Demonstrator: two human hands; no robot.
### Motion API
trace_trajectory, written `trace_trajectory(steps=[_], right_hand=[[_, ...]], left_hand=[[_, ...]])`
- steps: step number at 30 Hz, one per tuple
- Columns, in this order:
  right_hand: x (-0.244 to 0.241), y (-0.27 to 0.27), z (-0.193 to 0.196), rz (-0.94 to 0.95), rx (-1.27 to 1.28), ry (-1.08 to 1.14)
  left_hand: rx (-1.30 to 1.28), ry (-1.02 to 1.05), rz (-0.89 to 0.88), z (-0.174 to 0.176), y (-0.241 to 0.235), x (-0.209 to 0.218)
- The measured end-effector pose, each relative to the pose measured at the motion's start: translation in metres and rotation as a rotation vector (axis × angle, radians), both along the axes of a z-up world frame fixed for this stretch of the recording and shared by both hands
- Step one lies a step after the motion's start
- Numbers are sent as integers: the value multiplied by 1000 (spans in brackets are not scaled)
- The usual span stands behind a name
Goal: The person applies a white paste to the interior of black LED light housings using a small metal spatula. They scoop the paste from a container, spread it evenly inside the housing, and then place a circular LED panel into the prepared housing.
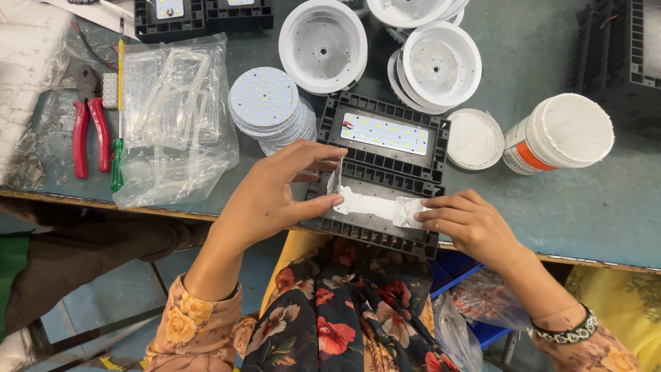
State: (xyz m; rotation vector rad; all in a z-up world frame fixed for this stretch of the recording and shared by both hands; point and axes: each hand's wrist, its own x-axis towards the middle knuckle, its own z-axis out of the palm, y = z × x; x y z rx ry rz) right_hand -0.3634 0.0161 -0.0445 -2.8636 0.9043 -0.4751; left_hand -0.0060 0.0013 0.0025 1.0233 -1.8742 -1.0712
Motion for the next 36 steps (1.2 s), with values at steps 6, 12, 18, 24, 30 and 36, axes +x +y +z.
trace_trajectory(steps=[6, 12, 18, 24, 30, 36], right_hand=[[0, -3, 7, -11, -33, -48], [39, -12, -2, 63, -113, -103], [65, -20, -14, 125, -181, -135], [58, -16, -26, 112, -149, -119], [41, -13, -22, 106, -97, -16], [27, -8, 12, 16, -85, -28]], left_hand=[[5, 15, -5, -2, -1, 0], [-7, 46, -14, -4, -1, 1], [-29, 48, -18, -4, -2, 2], [-34, 40, -19, -5, -2, 1], [-23, 49, -15, -3, -2, 0], [-26, 48, -18, -3, -1, 0]])
